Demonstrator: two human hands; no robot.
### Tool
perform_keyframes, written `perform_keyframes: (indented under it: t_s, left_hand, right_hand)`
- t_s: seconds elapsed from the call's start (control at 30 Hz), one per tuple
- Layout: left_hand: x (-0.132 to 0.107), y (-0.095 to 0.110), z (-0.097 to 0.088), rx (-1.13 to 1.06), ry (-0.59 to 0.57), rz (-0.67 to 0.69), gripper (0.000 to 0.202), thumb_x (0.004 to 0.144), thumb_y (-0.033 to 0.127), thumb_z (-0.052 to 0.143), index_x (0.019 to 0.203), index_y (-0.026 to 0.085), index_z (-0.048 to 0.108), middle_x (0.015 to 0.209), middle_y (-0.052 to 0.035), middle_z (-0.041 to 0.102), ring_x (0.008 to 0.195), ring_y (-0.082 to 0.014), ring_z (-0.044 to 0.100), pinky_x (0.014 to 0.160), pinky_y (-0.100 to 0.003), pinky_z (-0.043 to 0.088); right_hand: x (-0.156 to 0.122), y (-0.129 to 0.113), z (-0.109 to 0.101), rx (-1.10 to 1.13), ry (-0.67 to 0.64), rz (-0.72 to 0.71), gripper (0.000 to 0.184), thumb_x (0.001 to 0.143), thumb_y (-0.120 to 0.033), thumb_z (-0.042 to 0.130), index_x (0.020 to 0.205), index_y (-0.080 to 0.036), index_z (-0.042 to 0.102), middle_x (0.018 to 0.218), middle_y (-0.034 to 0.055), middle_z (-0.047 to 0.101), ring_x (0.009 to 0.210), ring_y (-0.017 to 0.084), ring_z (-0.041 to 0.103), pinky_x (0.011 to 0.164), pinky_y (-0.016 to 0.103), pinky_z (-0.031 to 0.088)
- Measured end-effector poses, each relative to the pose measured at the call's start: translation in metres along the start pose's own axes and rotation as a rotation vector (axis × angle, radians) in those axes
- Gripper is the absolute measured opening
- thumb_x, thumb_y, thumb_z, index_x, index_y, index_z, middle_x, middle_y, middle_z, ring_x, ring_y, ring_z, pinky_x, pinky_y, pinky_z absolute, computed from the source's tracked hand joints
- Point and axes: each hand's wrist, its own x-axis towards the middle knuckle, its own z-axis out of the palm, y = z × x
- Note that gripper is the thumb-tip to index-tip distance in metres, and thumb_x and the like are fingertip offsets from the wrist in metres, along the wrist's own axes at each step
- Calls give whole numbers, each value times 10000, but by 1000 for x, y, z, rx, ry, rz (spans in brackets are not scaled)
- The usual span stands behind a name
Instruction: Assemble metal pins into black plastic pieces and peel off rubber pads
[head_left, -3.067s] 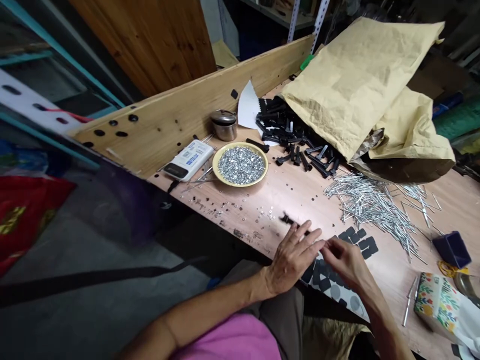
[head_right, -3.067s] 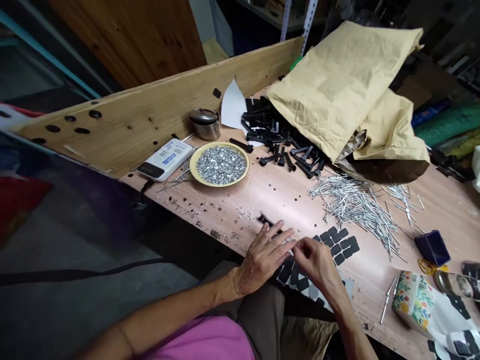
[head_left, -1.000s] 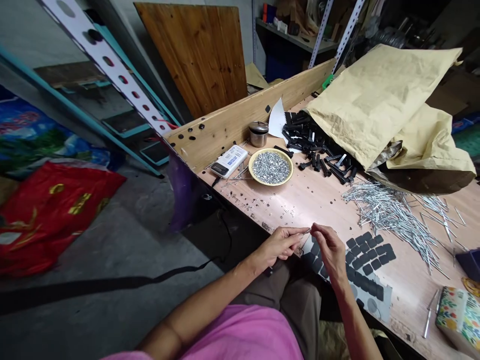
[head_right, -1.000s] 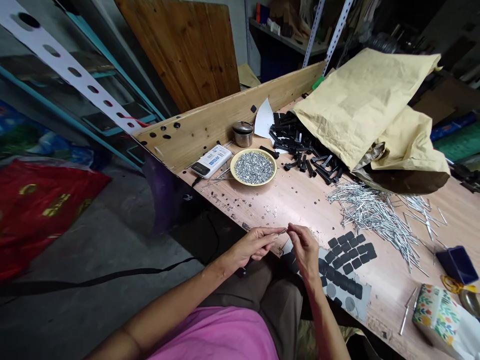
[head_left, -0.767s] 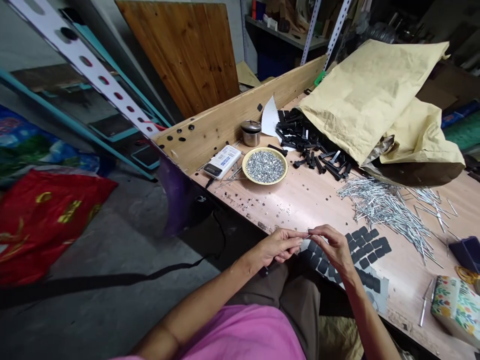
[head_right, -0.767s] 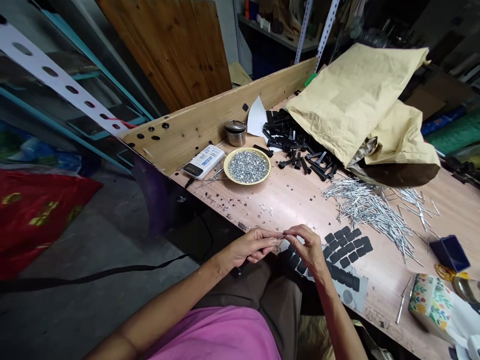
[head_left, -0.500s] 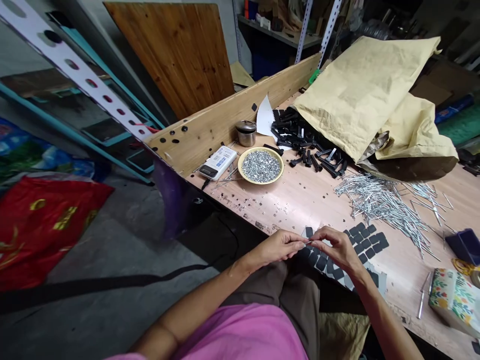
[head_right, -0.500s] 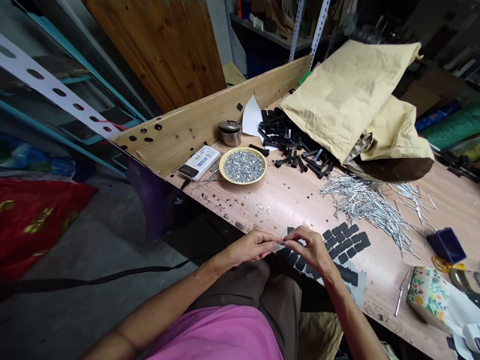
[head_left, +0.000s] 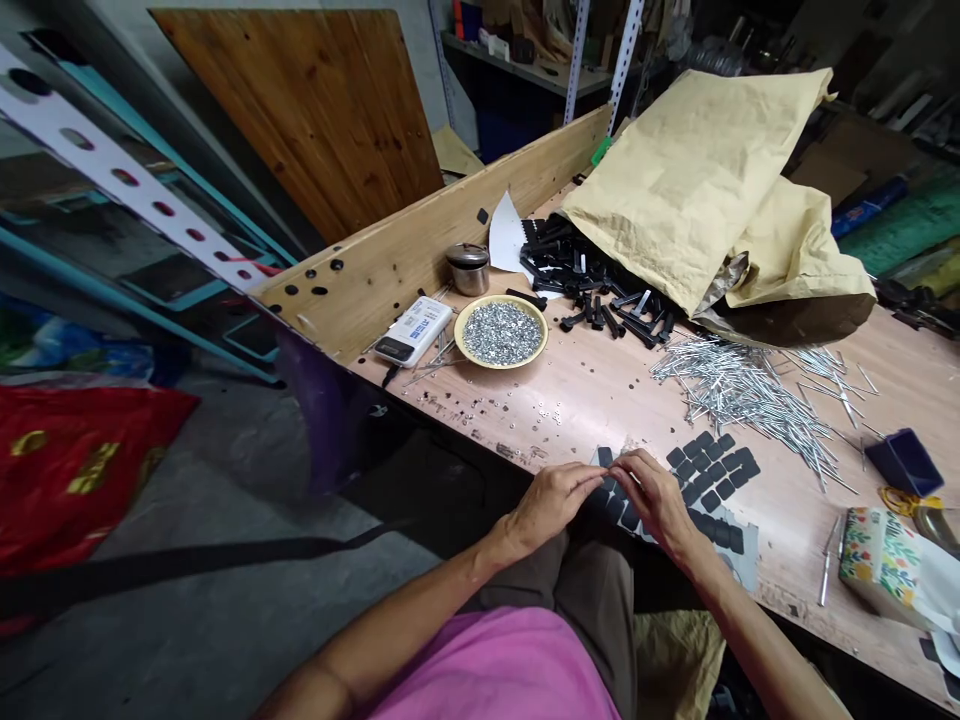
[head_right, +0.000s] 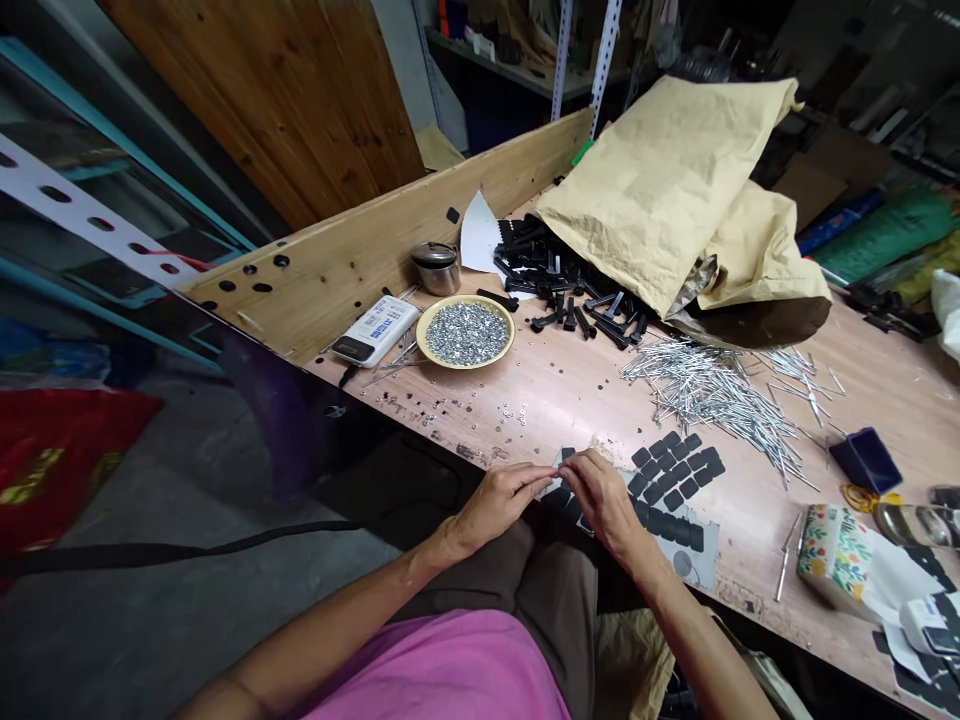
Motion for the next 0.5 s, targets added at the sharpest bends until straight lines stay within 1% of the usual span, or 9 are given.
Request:
perform_keyframes:
  t_s: [0.03, 0.1, 0.2, 0.27, 0.33, 0.43, 0.5]
  left_hand:
    - [2, 1, 0, -67, 3, -38, 256, 865, 243, 495, 977, 154, 708, 904, -90, 729, 800, -176, 674, 719, -250, 518]
    - [6, 4, 0, -191, -3, -127, 273, 848, 287, 512, 958, 141, 715, 853, -84, 729, 724, -167, 659, 652, -242, 510]
    - [12, 10, 0, -321, -24, -219, 321, 823, 341, 522, 965, 131, 718, 682, -44, 685, 559, -128, 570, 539, -224, 456]
    - [14, 14, 1, -382, -39, -242, 348, 810, 367, 522, 966, 126, 719, 598, -14, 622, 496, -101, 487, 496, -213, 407]
    - [16, 17, 3, -426, -41, -251, 374, 796, 393, 530, 960, 116, 721, 558, 4, 564, 475, -83, 422, 475, -206, 368]
    - [18, 20, 8, -470, -37, -261, 417, 777, 437, 545, 953, 101, 719, 518, 26, 489, 466, -73, 370, 462, -203, 337]
    - [18, 22, 11, -513, -56, -283, 449, 779, 467, 536, 969, 101, 712, 482, 46, 436, 441, -69, 341, 443, -202, 322]
  right_hand:
    - [-1, 0, 0, 49, 25, 17, 238, 936, -332, 437, 875, -212, 634, 773, 52, 628, 705, 156, 603, 641, 259, 493]
    - [-2, 1, 0, 157, 84, 78, 197, 910, -335, 496, 878, -222, 655, 784, 42, 642, 713, 153, 613, 645, 256, 496]
    - [-4, 1, 2, 314, 170, 204, 186, 876, -361, 550, 870, -234, 684, 781, 31, 644, 688, 147, 613, 628, 256, 498]
    - [-6, 0, 5, 400, 221, 282, 202, 872, -377, 549, 857, -238, 695, 765, 23, 635, 677, 142, 607, 632, 259, 500]
    - [-8, -2, 10, 456, 287, 340, 226, 870, -395, 542, 841, -236, 699, 785, 25, 628, 693, 140, 602, 637, 260, 500]
    - [-11, -3, 18, 490, 391, 376, 261, 853, -436, 548, 807, -228, 697, 830, 33, 632, 728, 145, 598, 633, 260, 498]
    - [-12, -3, 22, 497, 433, 390, 271, 853, -444, 543, 798, -225, 693, 806, 28, 646, 704, 142, 597, 636, 264, 498]
